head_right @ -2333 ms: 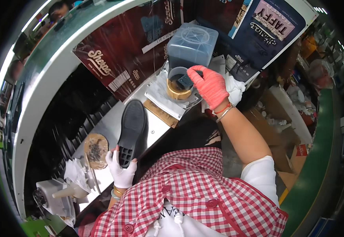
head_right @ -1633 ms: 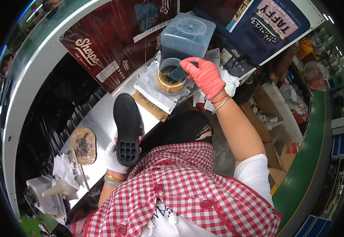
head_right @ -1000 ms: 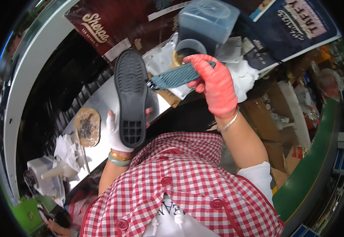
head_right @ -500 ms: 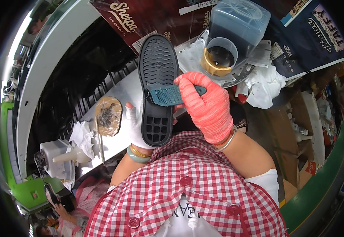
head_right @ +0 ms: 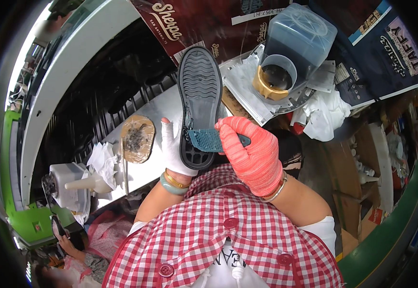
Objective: The person prepares a cleaning solution by mixing a dark liquid with a white substance in a small container. They then use a blue brush to scrub the soles of black slip-on shoes, working on one shoe at a time. The person repeatedly dips the brush into the solution and scrubs the textured bottom of the footwear.
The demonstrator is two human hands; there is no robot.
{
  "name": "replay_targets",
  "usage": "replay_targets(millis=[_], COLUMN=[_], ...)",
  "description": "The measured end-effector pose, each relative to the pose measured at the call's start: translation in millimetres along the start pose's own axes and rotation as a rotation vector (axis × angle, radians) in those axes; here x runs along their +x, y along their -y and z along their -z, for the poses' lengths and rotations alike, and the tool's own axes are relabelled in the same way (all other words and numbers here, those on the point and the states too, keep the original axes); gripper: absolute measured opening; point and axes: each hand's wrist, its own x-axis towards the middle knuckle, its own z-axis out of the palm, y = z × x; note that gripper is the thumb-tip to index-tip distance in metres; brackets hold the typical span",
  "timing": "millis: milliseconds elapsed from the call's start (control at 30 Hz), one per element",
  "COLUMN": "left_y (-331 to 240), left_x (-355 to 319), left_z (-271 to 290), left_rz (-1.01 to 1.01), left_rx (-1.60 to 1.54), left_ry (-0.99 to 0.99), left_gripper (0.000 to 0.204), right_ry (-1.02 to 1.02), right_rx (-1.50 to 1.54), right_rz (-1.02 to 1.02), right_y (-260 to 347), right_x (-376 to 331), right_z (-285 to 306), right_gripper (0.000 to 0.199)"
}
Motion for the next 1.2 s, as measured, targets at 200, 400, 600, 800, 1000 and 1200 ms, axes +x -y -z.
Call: replay_targets(millis=[200,400,600,800,1000,1200], left_y=[0.1,-0.6,-5.0,-13.8,-24.8,-32.7], left_x=[-0.4,-3.3,-7.2,-14.4,-16.3,-19.6], left_z=[-1.2,-2.3,-0.6,-4.9,-1.8,2.5], left_rz=[0.018,0.029,0.047,0.155,0.268,0.367], left_rx=[0.02,-0.034,0.035,-0.018,0.007,0.169], left_ry=[-0.006,0.002,0.072,0.045,0.062,0.002], left_gripper=[0.085,0.088,0.087,0.086,0.089,0.093], right_ry=[0.049,0.086,0.162,0.307,0.485,0.626], right_rx=[-0.057,-0.151,-0.231,-0.263,-0.276,-0.277], right_rz=[-0.007,0.077,0.201,0.203,0.107,-0.224], right_y=[5.6,6.8,7.1,14.9,18.9,44.0], right_x=[-10.1,-16.7,-17.8,-11.3,2.7,18.9], right_z=[-2.1,-2.9,-2.9,-1.4,-1.8,-15.9], right_gripper=[0.015,0.013,0.013,0.016,0.021,0.026])
